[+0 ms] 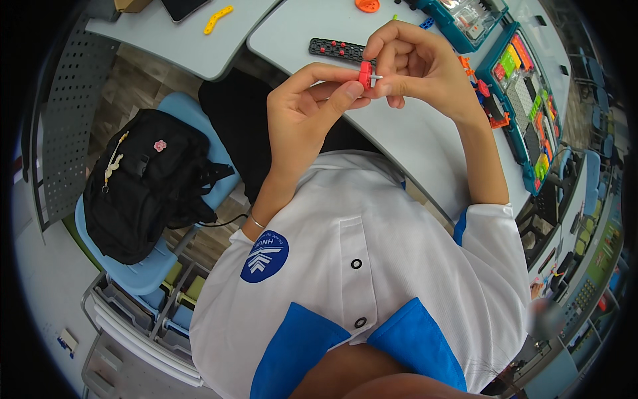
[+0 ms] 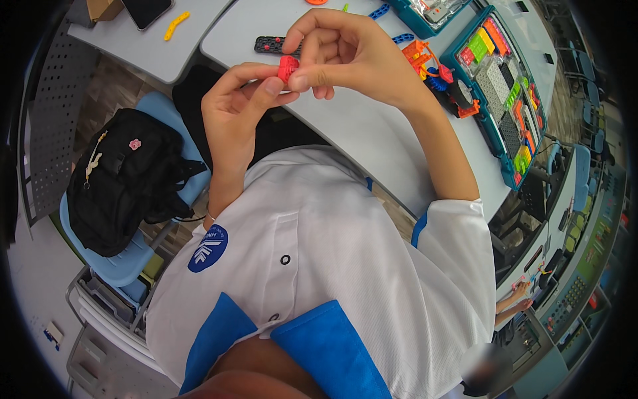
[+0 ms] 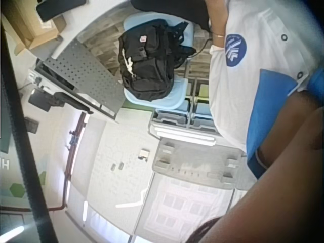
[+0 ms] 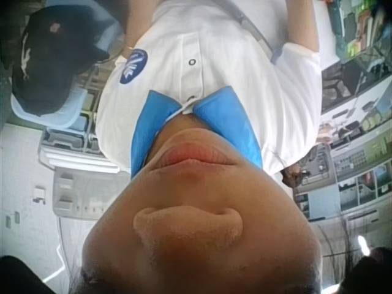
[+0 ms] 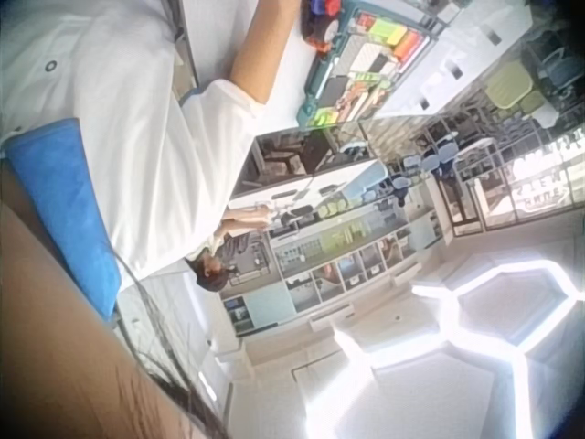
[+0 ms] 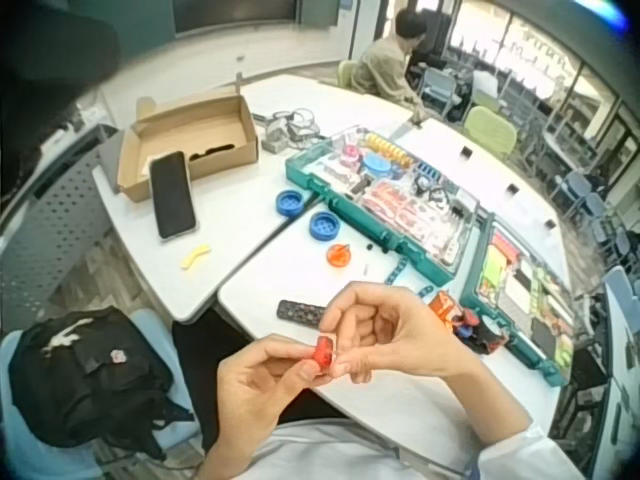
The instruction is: The person assembles a small mechanical device using colorful plastic gears, connectors, and a rubber band. They connect the gears to a black base, attach a rubber band, and then assemble a long black strip with red pieces before integrating it into the main structure.
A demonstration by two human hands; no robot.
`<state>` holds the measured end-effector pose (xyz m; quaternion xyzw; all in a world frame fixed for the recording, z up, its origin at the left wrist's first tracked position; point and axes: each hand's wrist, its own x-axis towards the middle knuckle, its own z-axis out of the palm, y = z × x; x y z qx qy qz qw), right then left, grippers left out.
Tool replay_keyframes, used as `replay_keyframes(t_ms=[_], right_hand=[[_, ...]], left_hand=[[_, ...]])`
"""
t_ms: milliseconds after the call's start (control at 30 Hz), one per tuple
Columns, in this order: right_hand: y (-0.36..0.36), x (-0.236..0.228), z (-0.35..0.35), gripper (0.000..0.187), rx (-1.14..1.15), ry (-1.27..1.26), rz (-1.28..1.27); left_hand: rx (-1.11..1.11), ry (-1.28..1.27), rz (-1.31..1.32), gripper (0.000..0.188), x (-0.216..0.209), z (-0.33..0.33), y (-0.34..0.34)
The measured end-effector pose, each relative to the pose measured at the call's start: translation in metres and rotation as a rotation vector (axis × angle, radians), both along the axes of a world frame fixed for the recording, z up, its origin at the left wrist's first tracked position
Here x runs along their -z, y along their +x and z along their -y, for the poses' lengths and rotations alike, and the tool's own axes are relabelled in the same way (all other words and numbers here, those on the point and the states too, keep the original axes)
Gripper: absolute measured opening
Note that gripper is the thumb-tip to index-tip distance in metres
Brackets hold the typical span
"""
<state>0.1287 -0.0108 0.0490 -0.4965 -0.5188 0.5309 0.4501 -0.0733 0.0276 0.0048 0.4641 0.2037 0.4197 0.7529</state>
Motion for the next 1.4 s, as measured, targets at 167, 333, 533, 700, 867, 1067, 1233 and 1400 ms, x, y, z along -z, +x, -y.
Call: replay_keyframes(t_ms=[167, 333, 533, 700, 867, 1067, 1233, 1400], right_hand=[[0.005, 0.002, -0.006, 0.045, -0.190, -0.096, -0.180], [-0.006, -0.001, -0.003, 0.056, -0.105, -0.151, -0.017], [-0.021, -0.006, 0.004, 0.036, -0.004, -0.047, -0.050], [-0.030, -0.009, 0.010, 0.032, 0.009, 0.104, 0.297], [-0.032, -0.031, 0.019, 0.036, 0.066, 0.009, 0.164], [-0.010, -0.021, -0.002, 0.038, 0.028, -0.142, -0.118], [0.001, -0.003, -0.002, 0.024, 0.038, -0.190, -0.204], [0.002, 0.010, -0.003, 0.018, 0.079, -0.135, -0.233]], left_hand=[[0.110, -0.011, 0.064, 0.021, 0.001, -0.003, -0.001], [0.061, 0.041, -0.006, 0.024, 0.004, -0.004, -0.003], [-0.060, 0.118, -0.071, 0.025, 0.000, -0.010, -0.004], [-0.316, 0.347, -0.221, 0.023, 0.009, 0.000, 0.003], [-0.498, 0.208, -0.158, 0.012, 0.013, -0.021, -0.003], [-0.213, 0.098, -0.019, 0.019, -0.003, -0.011, -0.009], [-0.129, 0.087, -0.013, 0.017, -0.005, -0.008, -0.005], [-0.066, 0.125, 0.022, 0.016, -0.002, -0.009, -0.005]])
